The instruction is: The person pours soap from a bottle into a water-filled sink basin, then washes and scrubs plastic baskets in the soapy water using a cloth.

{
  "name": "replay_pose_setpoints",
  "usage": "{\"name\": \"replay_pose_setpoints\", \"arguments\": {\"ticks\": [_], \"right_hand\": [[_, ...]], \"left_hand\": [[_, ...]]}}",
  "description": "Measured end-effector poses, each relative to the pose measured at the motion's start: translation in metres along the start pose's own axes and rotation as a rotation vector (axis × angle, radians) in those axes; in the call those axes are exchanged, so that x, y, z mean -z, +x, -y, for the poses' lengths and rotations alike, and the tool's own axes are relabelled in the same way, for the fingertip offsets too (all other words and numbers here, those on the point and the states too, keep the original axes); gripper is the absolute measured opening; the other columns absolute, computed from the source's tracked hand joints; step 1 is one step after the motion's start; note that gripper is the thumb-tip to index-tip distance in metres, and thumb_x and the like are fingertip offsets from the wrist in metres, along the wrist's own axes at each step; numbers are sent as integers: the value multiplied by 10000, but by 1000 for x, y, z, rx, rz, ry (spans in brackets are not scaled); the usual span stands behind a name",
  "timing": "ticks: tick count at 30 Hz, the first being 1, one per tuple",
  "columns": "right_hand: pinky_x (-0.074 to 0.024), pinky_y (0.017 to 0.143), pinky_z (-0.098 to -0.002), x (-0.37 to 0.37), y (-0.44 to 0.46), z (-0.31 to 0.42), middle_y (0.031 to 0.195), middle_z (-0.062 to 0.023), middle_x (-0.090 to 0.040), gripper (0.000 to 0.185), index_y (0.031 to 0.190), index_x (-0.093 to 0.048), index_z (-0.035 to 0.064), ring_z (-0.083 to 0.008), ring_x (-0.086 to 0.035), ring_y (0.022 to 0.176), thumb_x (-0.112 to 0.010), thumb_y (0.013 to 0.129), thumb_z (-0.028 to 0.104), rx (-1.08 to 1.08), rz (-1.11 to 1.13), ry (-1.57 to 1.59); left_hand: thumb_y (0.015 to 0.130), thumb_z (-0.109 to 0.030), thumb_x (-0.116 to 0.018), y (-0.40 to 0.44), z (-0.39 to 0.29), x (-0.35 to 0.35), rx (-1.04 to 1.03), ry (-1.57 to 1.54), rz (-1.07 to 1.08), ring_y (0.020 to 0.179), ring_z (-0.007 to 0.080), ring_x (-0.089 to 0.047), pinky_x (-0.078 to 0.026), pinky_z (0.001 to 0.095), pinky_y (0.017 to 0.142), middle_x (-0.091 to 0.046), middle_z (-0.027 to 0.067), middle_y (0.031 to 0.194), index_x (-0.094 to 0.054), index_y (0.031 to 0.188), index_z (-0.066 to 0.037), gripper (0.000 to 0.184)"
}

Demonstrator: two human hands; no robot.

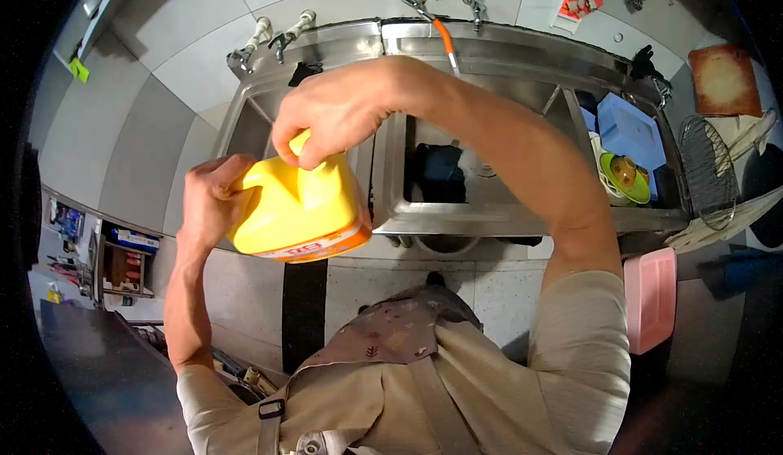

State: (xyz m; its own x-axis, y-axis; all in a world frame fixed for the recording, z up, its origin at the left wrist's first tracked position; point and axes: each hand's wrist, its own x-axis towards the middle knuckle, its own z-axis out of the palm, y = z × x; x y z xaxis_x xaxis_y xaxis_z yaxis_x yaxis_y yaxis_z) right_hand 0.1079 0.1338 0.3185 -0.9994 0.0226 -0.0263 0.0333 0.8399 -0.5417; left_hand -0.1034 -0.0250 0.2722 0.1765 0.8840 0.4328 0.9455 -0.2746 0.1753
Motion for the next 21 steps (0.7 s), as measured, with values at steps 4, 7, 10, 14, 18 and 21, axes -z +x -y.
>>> {"name": "replay_pose_setpoints", "arguments": {"ticks": [4, 7, 10, 14, 18, 21], "right_hand": [[-489, 756, -412, 16, -30, -19, 884, -141, -681, 212, 1000, -681, 34, -301, -633, 844, -574, 862, 154, -102, 130, -133], [-496, 785, -417, 24, -43, -24, 930, -147, -686, 184, 1010, -684, 37, -310, -641, 898, -579, 885, 120, -226, 173, -218], [-496, 782, -413, 21, -47, -52, 932, -148, -686, 167, 1005, -681, 34, -312, -640, 900, -580, 891, 105, -206, 135, -193], [-493, 786, -417, 17, -44, -73, 953, -145, -686, 153, 1009, -675, 52, -312, -637, 927, -574, 905, 101, -349, 144, -223], [-497, 831, -420, 25, -46, -66, 1037, -149, -679, 250, 1141, -661, 94, -325, -629, 982, -563, 912, 119, -436, 133, -204], [-501, 855, -419, 18, -49, -86, 1103, -159, -663, 310, 1204, -638, 86, -329, -624, 999, -576, 910, 163, -342, -23, -246]], "left_hand": [[679, -33, -695, 42, -8, -40, -44, -40, -20, 677, 305, -655, -532, 391, 614, -661, 97, 746, -670, 909, -94, 240], [690, -43, -701, 64, -8, -61, -20, -99, 5, 688, 329, -669, -538, 392, 626, -683, 120, 778, -694, 935, -97, 251], [703, -53, -708, 80, -2, -82, 6, -158, 19, 692, 338, -679, -542, 386, 634, -691, 138, 790, -704, 945, -96, 246], [734, -75, -721, 93, 12, -108, 30, -241, 4, 697, 341, -684, -542, 384, 635, -692, 152, 781, -713, 949, -104, 217], [754, -113, -726, 101, 16, -111, 61, -286, 45, 699, 344, -685, -543, 392, 630, -695, 149, 778, -717, 938, -120, 184], [763, -156, -719, 106, 14, -113, 45, -224, 34, 694, 346, -679, -541, 413, 633, -695, 147, 771, -711, 916, -134, 155]]}}
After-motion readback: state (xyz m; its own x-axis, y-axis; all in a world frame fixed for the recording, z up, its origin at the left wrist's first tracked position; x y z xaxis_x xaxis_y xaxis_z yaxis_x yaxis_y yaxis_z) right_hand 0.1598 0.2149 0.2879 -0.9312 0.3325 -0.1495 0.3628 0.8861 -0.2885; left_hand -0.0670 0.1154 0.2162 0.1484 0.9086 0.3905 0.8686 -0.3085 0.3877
